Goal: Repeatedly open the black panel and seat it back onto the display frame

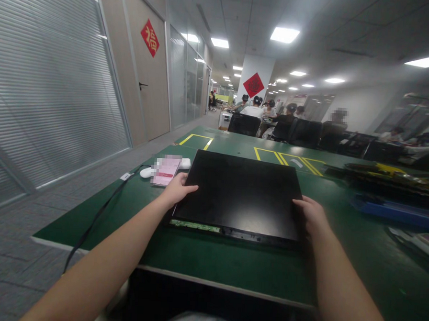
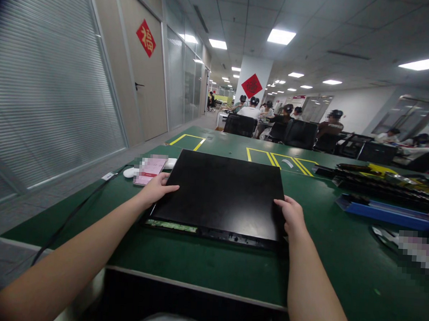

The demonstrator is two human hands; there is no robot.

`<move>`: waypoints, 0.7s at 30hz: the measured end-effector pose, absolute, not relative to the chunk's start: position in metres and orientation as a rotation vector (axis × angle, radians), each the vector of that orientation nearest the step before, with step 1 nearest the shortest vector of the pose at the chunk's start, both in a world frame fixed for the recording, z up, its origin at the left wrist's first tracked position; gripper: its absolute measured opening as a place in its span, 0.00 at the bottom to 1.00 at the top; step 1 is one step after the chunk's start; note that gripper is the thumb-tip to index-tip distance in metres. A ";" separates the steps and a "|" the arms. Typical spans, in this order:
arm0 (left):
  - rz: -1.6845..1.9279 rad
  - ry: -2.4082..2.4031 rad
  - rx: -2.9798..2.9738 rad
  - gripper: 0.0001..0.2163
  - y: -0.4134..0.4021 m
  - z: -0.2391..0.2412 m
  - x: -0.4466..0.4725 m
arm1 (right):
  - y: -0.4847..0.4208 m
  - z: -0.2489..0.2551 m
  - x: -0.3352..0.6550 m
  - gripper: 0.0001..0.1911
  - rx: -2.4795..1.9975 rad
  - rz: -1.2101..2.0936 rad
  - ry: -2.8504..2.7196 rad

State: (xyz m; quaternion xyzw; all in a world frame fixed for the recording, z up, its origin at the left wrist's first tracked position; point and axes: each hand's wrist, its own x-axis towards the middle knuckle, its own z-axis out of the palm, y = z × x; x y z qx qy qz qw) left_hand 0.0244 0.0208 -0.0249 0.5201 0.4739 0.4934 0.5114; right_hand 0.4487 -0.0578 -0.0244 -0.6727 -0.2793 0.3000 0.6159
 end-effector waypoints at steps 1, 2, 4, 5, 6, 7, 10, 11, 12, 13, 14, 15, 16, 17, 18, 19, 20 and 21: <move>1.189 1.142 1.250 0.23 0.021 -0.025 0.024 | -0.058 -0.024 0.448 0.16 -1.547 0.693 -0.650; 1.192 1.141 1.250 0.24 0.022 -0.026 0.024 | -0.058 -0.023 0.448 0.16 -1.545 0.695 -0.652; 1.195 1.139 1.253 0.24 0.022 -0.026 0.023 | -0.059 -0.023 0.447 0.16 -1.544 0.706 -0.644; 1.194 1.139 1.256 0.24 0.022 -0.026 0.023 | -0.059 -0.023 0.447 0.17 -1.544 0.708 -0.639; 1.190 1.140 1.259 0.25 0.022 -0.026 0.023 | -0.059 -0.023 0.446 0.17 -1.545 0.709 -0.638; 1.187 1.141 1.263 0.25 0.022 -0.027 0.023 | -0.059 -0.023 0.446 0.17 -1.546 0.704 -0.642; 1.188 1.147 1.284 0.25 0.023 -0.027 0.023 | -0.059 -0.023 0.446 0.16 -1.554 0.681 -0.655; 1.190 1.150 1.296 0.25 0.023 -0.028 0.023 | -0.059 -0.023 0.447 0.16 -1.556 0.677 -0.658; 1.191 1.153 1.309 0.25 0.023 -0.028 0.022 | -0.059 -0.023 0.447 0.16 -1.555 0.675 -0.660; 1.191 1.155 1.322 0.25 0.024 -0.029 0.022 | -0.059 -0.024 0.447 0.16 -1.554 0.672 -0.660; 1.191 1.159 1.335 0.25 0.024 -0.030 0.022 | -0.058 -0.025 0.448 0.16 -1.554 0.670 -0.658; 1.190 1.164 1.349 0.26 0.025 -0.031 0.022 | -0.058 -0.025 0.448 0.16 -1.556 0.670 -0.656; 1.190 1.171 1.362 0.26 0.025 -0.032 0.022 | -0.058 -0.026 0.448 0.16 -1.557 0.672 -0.655; 1.191 1.182 1.377 0.26 0.026 -0.032 0.021 | -0.057 -0.027 0.448 0.16 -1.558 0.677 -0.652; 1.193 1.199 1.393 0.26 0.026 -0.032 0.021 | -0.057 -0.027 0.448 0.16 -1.558 0.685 -0.651; 1.192 1.215 1.411 0.26 0.026 -0.032 0.021 | -0.057 -0.028 0.448 0.17 -1.557 0.695 -0.650; 1.190 1.232 1.431 0.26 0.026 -0.032 0.021 | -0.056 -0.029 0.448 0.17 -1.555 0.701 -0.648; 1.186 1.249 1.451 0.25 0.025 -0.031 0.021 | -0.056 -0.029 0.447 0.17 -1.555 0.703 -0.643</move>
